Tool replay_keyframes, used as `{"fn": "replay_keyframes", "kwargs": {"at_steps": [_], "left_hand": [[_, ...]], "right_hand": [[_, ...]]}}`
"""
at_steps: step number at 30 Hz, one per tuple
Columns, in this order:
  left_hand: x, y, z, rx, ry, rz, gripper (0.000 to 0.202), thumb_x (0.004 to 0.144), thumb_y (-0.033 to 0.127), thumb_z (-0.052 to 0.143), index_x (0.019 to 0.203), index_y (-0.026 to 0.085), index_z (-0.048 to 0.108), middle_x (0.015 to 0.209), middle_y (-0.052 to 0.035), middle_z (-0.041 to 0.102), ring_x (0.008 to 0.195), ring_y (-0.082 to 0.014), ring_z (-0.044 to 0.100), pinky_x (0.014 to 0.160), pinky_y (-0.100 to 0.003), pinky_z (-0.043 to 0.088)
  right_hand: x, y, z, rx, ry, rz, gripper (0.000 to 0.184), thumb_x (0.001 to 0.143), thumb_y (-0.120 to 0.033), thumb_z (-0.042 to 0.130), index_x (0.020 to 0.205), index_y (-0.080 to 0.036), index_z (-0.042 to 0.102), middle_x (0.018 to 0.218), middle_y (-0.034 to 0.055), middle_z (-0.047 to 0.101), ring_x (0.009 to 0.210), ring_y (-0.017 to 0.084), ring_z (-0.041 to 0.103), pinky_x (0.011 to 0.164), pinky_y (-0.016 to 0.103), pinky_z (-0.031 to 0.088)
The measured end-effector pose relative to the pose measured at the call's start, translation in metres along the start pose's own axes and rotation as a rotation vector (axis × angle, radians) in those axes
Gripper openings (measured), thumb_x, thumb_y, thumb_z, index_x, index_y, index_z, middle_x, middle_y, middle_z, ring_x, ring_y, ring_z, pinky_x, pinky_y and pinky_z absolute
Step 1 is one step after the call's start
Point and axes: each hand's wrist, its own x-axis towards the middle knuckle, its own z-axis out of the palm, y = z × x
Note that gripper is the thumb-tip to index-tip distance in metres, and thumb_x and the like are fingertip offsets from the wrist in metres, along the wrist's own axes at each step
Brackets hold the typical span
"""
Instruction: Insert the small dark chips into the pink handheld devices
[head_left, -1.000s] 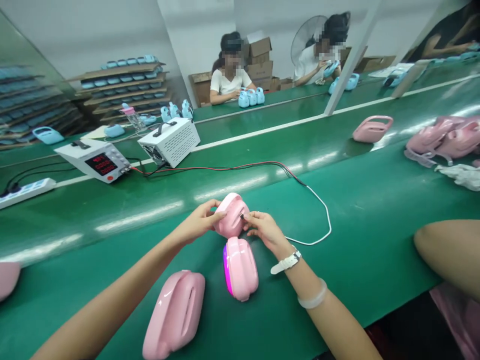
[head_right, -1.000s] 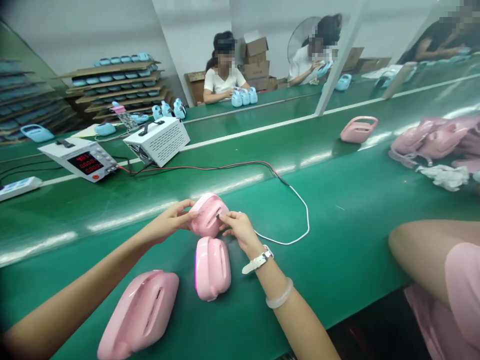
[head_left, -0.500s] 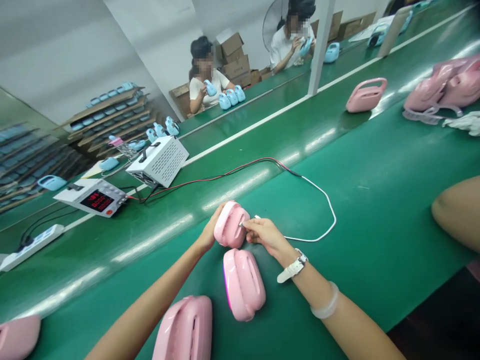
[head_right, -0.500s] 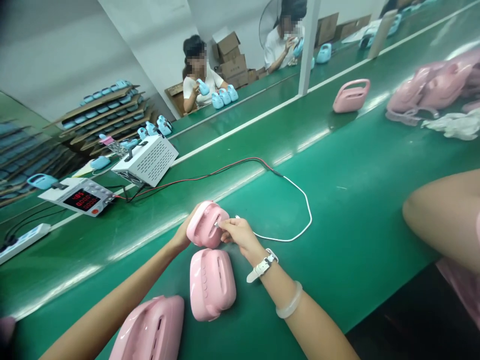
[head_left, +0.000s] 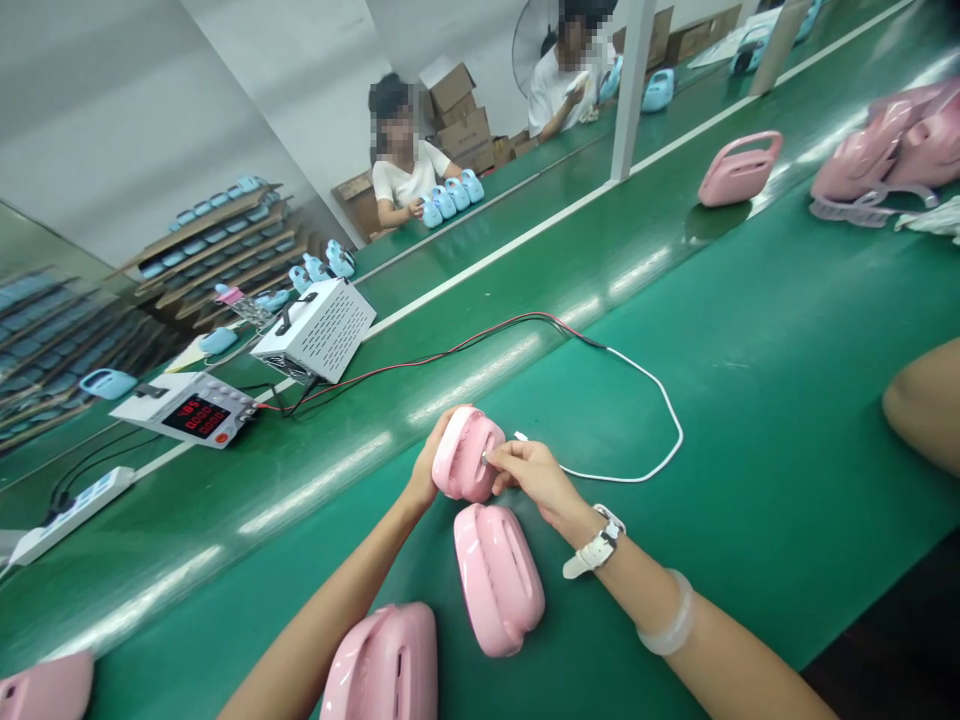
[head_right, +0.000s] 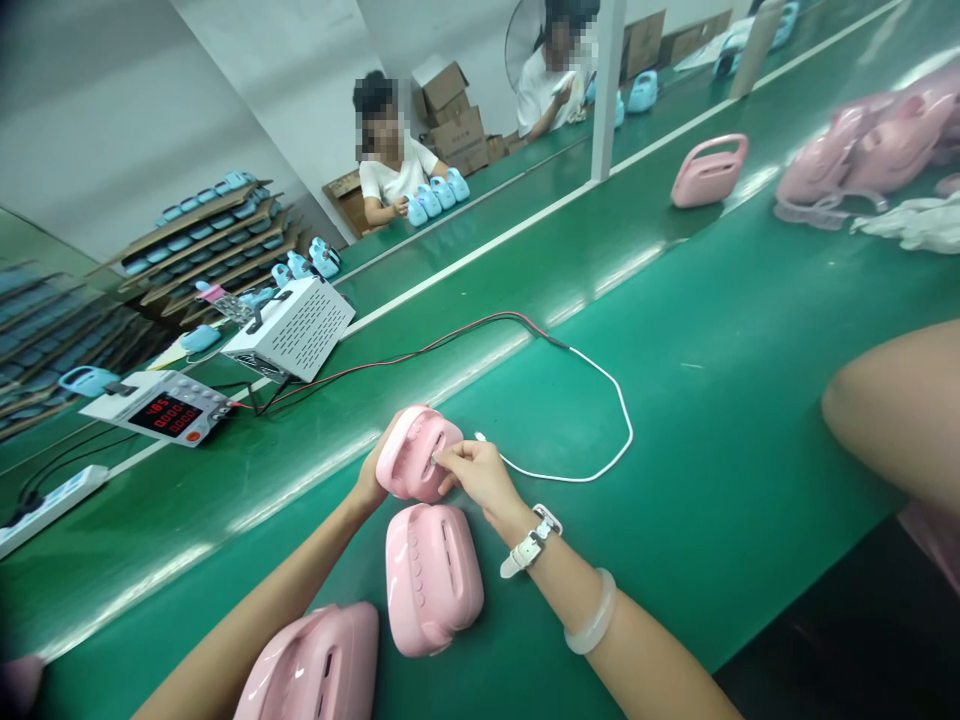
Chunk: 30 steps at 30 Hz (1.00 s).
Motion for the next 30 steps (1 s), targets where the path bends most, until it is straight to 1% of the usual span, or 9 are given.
{"fn": "replay_keyframes", "kwargs": {"at_steps": [4,8,10,14,18,20,22,24,30], "left_hand": [[0.000,0.000,0.001,-0.001,0.001,-0.010,0.035,0.075,0.021,0.059,0.111,0.018,0.059,0.114,-0.0050,0.065,0.108,-0.0209,0.057,0.099,-0.029,0.042],[0.003,-0.002,0.000,0.004,-0.001,-0.022,0.035,0.076,0.023,0.058,0.110,0.018,0.059,0.113,-0.0050,0.065,0.108,-0.0211,0.057,0.101,-0.031,0.041],[0.003,-0.003,0.000,0.002,-0.004,-0.019,0.035,0.075,0.022,0.059,0.110,0.017,0.059,0.115,-0.0052,0.064,0.110,-0.0210,0.056,0.102,-0.030,0.040],[0.003,-0.003,-0.001,-0.010,-0.014,-0.007,0.037,0.075,0.023,0.059,0.112,0.017,0.059,0.117,-0.0054,0.063,0.112,-0.0215,0.055,0.103,-0.030,0.039],[0.002,-0.001,0.000,-0.033,-0.011,-0.012,0.037,0.073,0.026,0.063,0.109,0.018,0.060,0.112,-0.0050,0.065,0.108,-0.0223,0.055,0.101,-0.031,0.041],[0.001,0.001,0.001,-0.047,-0.006,-0.014,0.038,0.073,0.027,0.063,0.110,0.018,0.060,0.112,-0.0044,0.064,0.107,-0.0216,0.055,0.099,-0.030,0.041],[0.000,0.002,0.002,-0.060,0.003,-0.020,0.038,0.074,0.028,0.061,0.110,0.018,0.060,0.111,-0.0044,0.064,0.105,-0.0207,0.056,0.098,-0.029,0.042],[-0.001,0.003,0.003,-0.070,0.013,-0.029,0.037,0.074,0.030,0.060,0.109,0.017,0.060,0.109,-0.0047,0.065,0.101,-0.0206,0.057,0.096,-0.029,0.042],[-0.002,0.007,0.004,-0.092,0.021,-0.053,0.038,0.074,0.033,0.062,0.108,0.017,0.061,0.104,-0.0043,0.066,0.098,-0.0216,0.058,0.094,-0.029,0.042]], "right_hand": [[0.000,-0.003,-0.002,-0.014,-0.018,-0.024,0.044,0.047,-0.047,0.079,0.060,-0.012,0.054,0.050,-0.0035,0.054,0.041,0.007,0.052,0.047,0.017,0.036],[0.000,-0.011,-0.006,-0.054,-0.071,-0.012,0.045,0.043,-0.045,0.082,0.058,-0.011,0.056,0.048,-0.0021,0.055,0.037,0.008,0.050,0.044,0.018,0.034],[0.001,-0.013,-0.007,-0.057,-0.070,-0.034,0.047,0.042,-0.047,0.082,0.056,-0.011,0.056,0.047,-0.0021,0.054,0.037,0.008,0.049,0.044,0.018,0.034],[0.004,-0.007,-0.003,-0.036,0.000,-0.119,0.047,0.042,-0.047,0.083,0.057,-0.011,0.058,0.048,-0.0016,0.056,0.039,0.006,0.048,0.045,0.017,0.036],[0.006,0.006,0.003,0.012,0.081,-0.185,0.046,0.045,-0.045,0.083,0.062,-0.011,0.058,0.052,-0.0014,0.057,0.042,0.007,0.052,0.046,0.017,0.038],[0.005,0.011,0.004,0.056,0.074,-0.179,0.049,0.047,-0.048,0.081,0.066,-0.012,0.055,0.053,-0.0015,0.057,0.043,0.009,0.054,0.047,0.018,0.041],[0.005,0.013,0.002,0.102,0.042,-0.149,0.054,0.045,-0.050,0.081,0.072,-0.013,0.052,0.054,-0.0013,0.059,0.045,0.010,0.056,0.049,0.019,0.044],[0.005,0.013,0.000,0.134,0.015,-0.123,0.058,0.042,-0.048,0.083,0.077,-0.014,0.051,0.056,-0.0016,0.060,0.046,0.010,0.057,0.049,0.019,0.046],[0.007,0.013,-0.002,0.174,-0.008,-0.120,0.058,0.040,-0.041,0.085,0.077,-0.014,0.050,0.055,-0.0030,0.059,0.045,0.008,0.056,0.047,0.017,0.045]]}}
